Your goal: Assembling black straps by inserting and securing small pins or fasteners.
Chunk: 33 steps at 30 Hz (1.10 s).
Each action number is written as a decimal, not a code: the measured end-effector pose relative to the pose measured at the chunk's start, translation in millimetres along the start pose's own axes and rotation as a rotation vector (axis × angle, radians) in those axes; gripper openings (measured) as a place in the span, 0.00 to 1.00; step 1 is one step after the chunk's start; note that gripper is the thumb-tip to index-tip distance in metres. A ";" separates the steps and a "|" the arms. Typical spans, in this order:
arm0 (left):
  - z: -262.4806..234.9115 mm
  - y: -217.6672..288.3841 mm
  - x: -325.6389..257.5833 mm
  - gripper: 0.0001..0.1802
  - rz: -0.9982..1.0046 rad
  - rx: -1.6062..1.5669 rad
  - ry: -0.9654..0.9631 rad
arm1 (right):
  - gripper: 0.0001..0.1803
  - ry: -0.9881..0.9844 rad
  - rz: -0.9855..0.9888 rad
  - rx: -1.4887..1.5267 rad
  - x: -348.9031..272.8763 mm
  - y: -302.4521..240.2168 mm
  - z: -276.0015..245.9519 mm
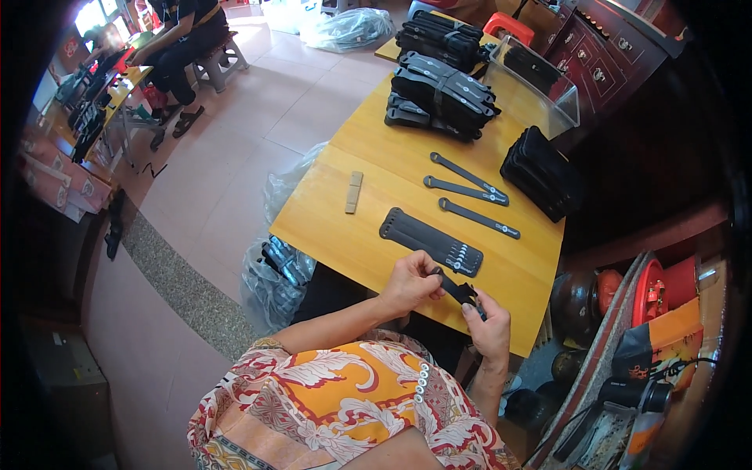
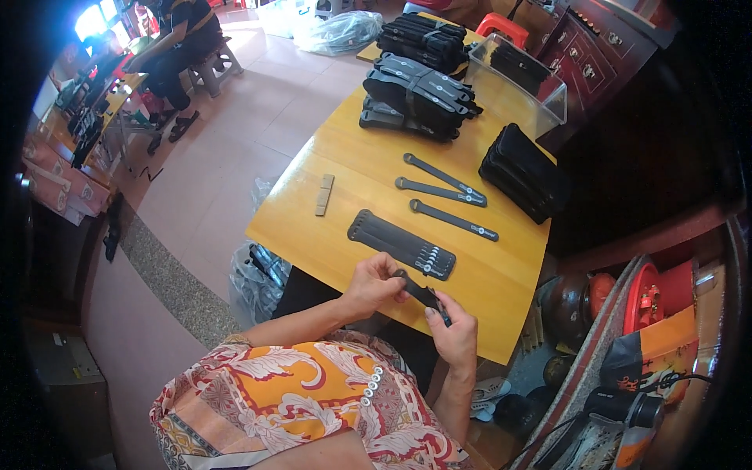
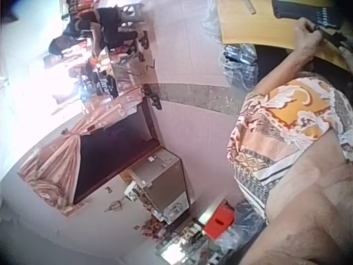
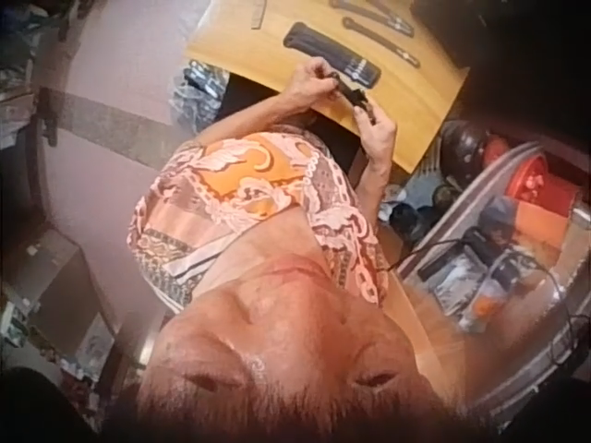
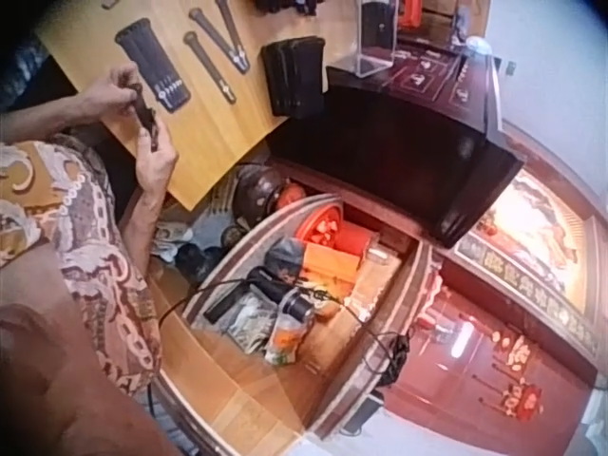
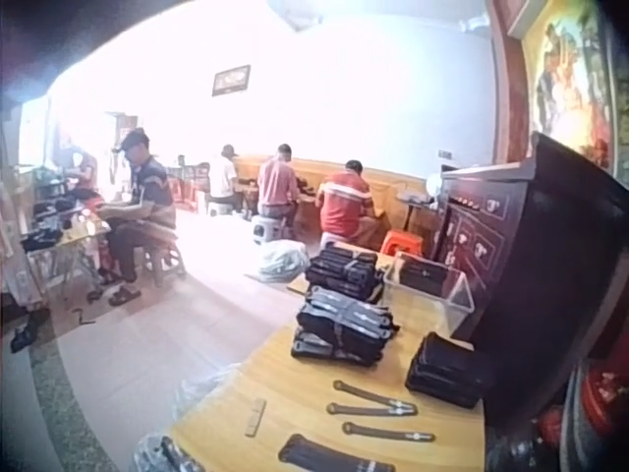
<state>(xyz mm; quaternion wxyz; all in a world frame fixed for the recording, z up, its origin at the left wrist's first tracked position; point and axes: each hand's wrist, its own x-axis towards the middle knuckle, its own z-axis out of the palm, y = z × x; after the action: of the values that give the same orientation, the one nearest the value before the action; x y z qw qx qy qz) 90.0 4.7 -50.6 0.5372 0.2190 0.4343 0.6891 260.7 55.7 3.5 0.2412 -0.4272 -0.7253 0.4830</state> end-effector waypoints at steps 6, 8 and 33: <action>-4.7 7.5 -1.0 0.07 -0.215 0.012 -0.027 | 0.17 0.101 -0.005 -0.154 4.6 3.3 -2.9; -1.6 10.1 -0.8 0.08 -0.249 0.000 -0.067 | 0.19 0.106 -0.065 -0.158 6.0 -1.6 1.9; -57.2 57.9 -37.5 0.13 -0.366 -0.157 -0.425 | 0.13 1.413 -0.143 -0.733 74.0 39.3 -204.6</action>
<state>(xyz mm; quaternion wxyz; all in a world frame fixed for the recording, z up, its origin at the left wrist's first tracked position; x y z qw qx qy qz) 26.4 -53.5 -26.3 0.7469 0.2341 0.2897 0.5509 393.6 226.6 48.6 0.5184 -0.6367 -0.5390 -0.1881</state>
